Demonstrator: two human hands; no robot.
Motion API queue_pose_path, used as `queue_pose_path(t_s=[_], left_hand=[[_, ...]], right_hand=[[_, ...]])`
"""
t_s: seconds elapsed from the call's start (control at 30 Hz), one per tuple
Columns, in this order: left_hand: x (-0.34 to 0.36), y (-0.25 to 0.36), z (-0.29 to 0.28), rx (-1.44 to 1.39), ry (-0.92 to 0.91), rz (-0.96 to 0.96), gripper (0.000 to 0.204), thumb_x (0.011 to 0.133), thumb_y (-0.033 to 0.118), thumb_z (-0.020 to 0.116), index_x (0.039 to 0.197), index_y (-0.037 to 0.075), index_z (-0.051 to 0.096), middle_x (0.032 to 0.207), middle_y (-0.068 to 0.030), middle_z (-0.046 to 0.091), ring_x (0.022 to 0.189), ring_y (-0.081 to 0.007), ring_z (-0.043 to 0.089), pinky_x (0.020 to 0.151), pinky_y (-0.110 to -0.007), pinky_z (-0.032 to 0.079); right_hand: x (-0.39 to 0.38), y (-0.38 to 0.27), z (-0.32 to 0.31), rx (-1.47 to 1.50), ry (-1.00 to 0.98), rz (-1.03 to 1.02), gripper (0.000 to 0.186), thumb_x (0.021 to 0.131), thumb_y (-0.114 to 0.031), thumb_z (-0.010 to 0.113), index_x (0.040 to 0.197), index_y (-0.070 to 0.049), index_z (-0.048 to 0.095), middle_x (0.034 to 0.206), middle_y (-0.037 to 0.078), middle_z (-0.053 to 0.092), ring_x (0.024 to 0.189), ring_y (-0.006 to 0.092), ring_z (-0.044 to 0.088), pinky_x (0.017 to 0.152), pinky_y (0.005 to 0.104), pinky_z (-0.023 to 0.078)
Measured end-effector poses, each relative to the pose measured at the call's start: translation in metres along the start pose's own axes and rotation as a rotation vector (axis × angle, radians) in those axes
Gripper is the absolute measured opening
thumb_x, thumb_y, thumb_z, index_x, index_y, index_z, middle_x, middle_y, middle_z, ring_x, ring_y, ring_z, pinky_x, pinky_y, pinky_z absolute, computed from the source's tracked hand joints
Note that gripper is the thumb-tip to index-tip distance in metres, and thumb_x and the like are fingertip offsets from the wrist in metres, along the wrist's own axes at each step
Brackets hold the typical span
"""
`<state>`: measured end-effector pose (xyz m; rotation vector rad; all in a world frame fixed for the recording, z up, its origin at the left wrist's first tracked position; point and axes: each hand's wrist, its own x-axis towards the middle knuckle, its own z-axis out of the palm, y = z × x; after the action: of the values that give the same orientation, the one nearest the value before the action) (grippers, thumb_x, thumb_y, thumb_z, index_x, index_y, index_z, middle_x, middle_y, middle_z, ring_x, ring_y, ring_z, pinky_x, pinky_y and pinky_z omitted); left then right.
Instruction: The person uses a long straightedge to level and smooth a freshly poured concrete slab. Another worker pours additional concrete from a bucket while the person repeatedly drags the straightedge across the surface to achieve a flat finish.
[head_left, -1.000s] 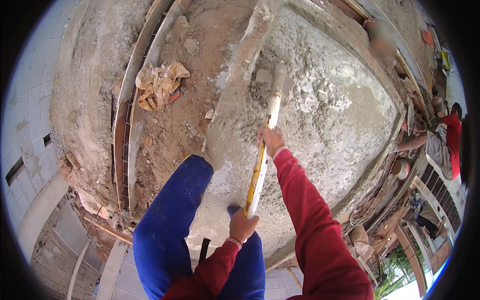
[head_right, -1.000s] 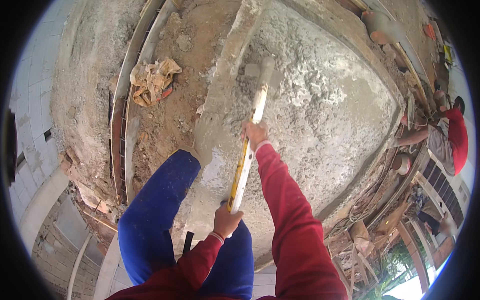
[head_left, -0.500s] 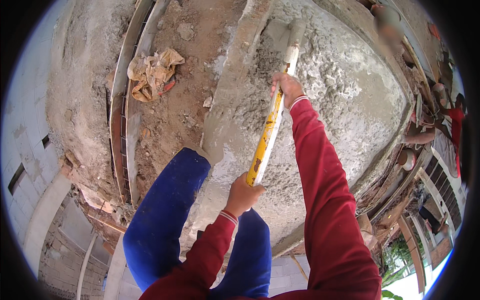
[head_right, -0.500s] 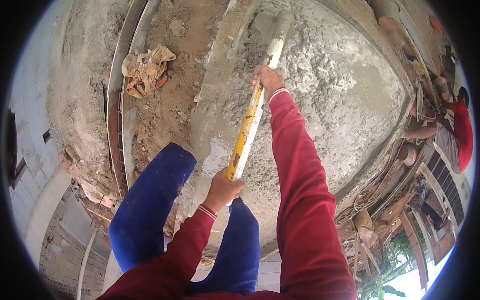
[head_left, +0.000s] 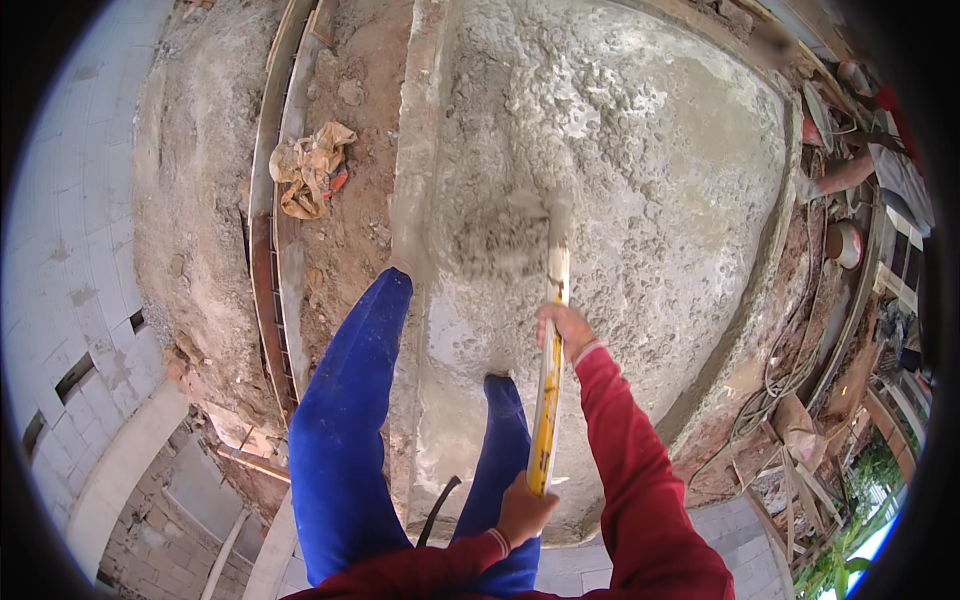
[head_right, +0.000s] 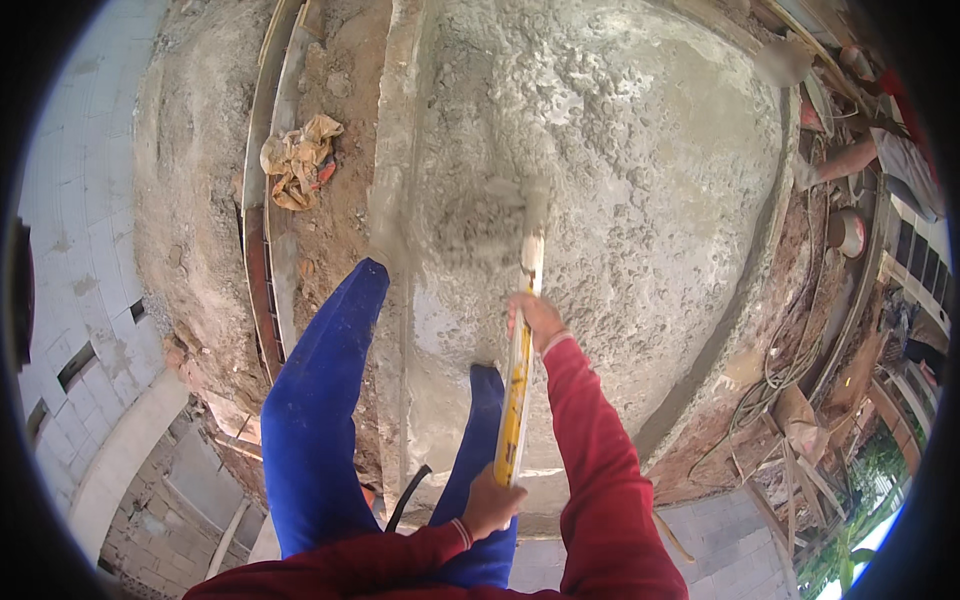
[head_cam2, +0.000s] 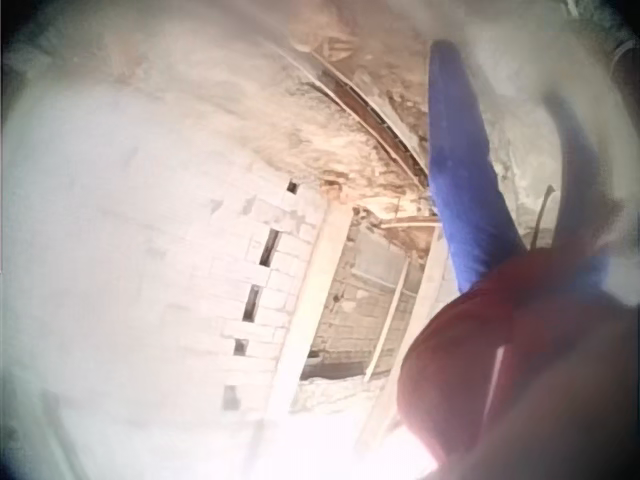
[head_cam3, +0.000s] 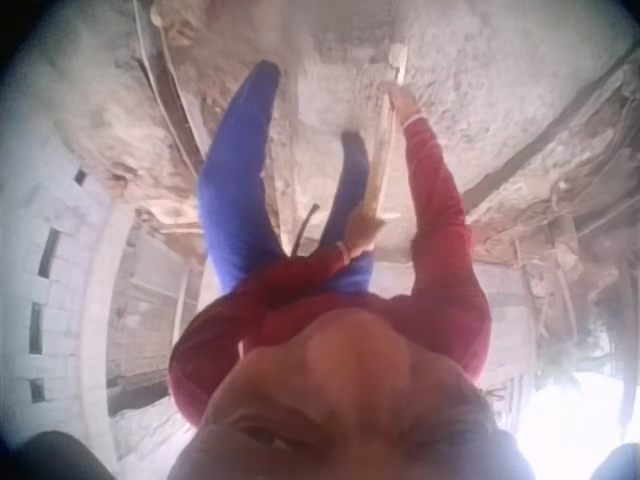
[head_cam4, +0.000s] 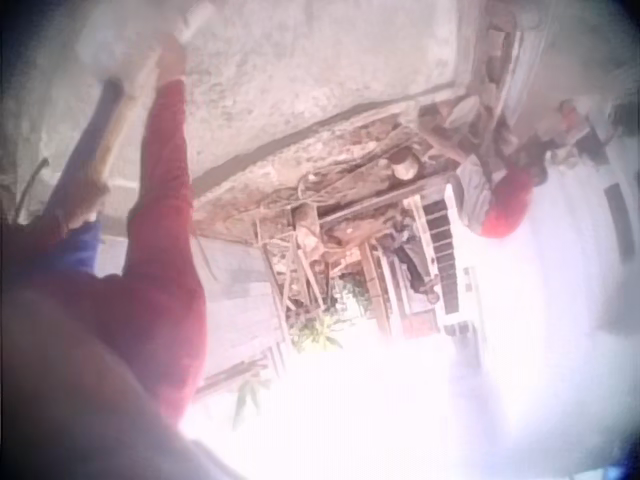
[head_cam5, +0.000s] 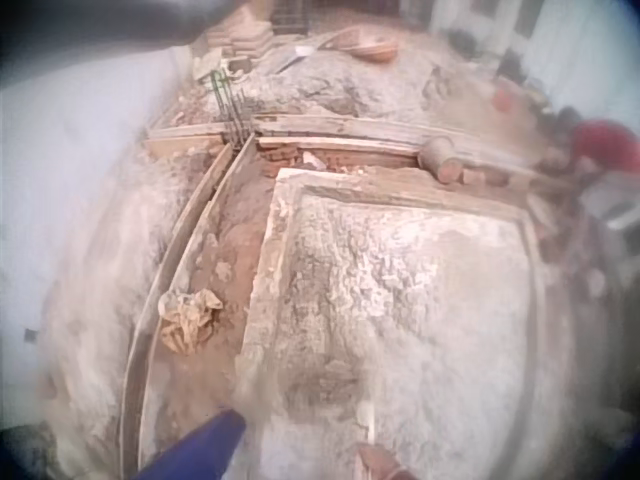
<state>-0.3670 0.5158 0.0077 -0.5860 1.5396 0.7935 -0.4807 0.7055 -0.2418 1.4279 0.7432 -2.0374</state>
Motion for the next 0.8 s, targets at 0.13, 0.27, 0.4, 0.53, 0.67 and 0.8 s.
queue_pose_path(t_s=[0.13, 0.27, 0.4, 0.53, 0.67, 0.8], left_hand=[[-0.044, -0.033, 0.005, -0.042, -0.261, -0.165, 0.042, 0.079, 0.023, 0.069, 0.109, -0.004, 0.057, 0.073, -0.0154, 0.067, 0.058, -0.0221, 0.069, 0.057, -0.036, 0.057], [0.015, -0.014, -0.042, 0.183, -0.225, 0.071, 0.043, 0.077, 0.025, 0.069, 0.111, 0.001, 0.06, 0.084, -0.0198, 0.07, 0.077, -0.0335, 0.069, 0.071, -0.043, 0.056], [0.117, 0.085, -0.092, 0.252, 0.065, 0.351, 0.041, 0.075, 0.026, 0.07, 0.108, 0.004, 0.061, 0.087, -0.0221, 0.069, 0.086, -0.0427, 0.066, 0.076, -0.048, 0.053], [0.227, 0.19, -0.175, 0.113, 0.163, 0.394, 0.037, 0.072, 0.024, 0.071, 0.1, 0.002, 0.06, 0.083, -0.0226, 0.067, 0.084, -0.0421, 0.065, 0.074, -0.047, 0.052], [0.266, 0.249, -0.232, -0.129, 0.044, 0.267, 0.026, 0.074, 0.011, 0.068, 0.096, 0.0, 0.059, 0.071, -0.009, 0.062, 0.052, -0.0176, 0.059, 0.05, -0.032, 0.049], [0.238, 0.237, -0.236, -0.279, 0.013, 0.123, 0.024, 0.075, 0.008, 0.067, 0.096, -0.001, 0.058, 0.068, -0.0051, 0.059, 0.049, -0.0117, 0.056, 0.045, -0.028, 0.048]], right_hand=[[-0.095, 0.03, 0.005, -0.156, 0.412, -0.035, 0.011, 0.078, -0.003, 0.058, 0.087, -0.003, 0.053, 0.065, 0.007, 0.053, 0.048, 0.0194, 0.055, 0.04, 0.0351, 0.047], [-0.093, -0.016, 0.003, 0.009, 0.468, -0.25, 0.019, 0.077, 0.0, 0.058, 0.094, -0.002, 0.049, 0.065, 0.008, 0.053, 0.046, 0.019, 0.054, 0.038, 0.034, 0.046], [-0.01, -0.158, 0.074, -0.011, 0.298, -0.479, 0.015, 0.082, -0.005, 0.061, 0.091, -0.001, 0.05, 0.07, 0.007, 0.054, 0.049, 0.0166, 0.054, 0.043, 0.0323, 0.049], [0.111, -0.284, 0.177, -0.066, 0.231, -0.566, 0.015, 0.082, -0.007, 0.063, 0.092, -0.001, 0.053, 0.071, 0.008, 0.056, 0.051, 0.018, 0.057, 0.044, 0.0345, 0.051], [0.227, -0.311, 0.222, -0.179, 0.327, -0.411, 0.012, 0.08, -0.008, 0.063, 0.086, 0.0, 0.056, 0.066, 0.01, 0.057, 0.05, 0.0223, 0.057, 0.045, 0.0391, 0.051], [0.252, -0.29, 0.239, -0.335, 0.417, -0.337, 0.015, 0.077, -0.008, 0.066, 0.081, 0.005, 0.06, 0.066, 0.013, 0.063, 0.052, 0.022, 0.063, 0.048, 0.0395, 0.052]])
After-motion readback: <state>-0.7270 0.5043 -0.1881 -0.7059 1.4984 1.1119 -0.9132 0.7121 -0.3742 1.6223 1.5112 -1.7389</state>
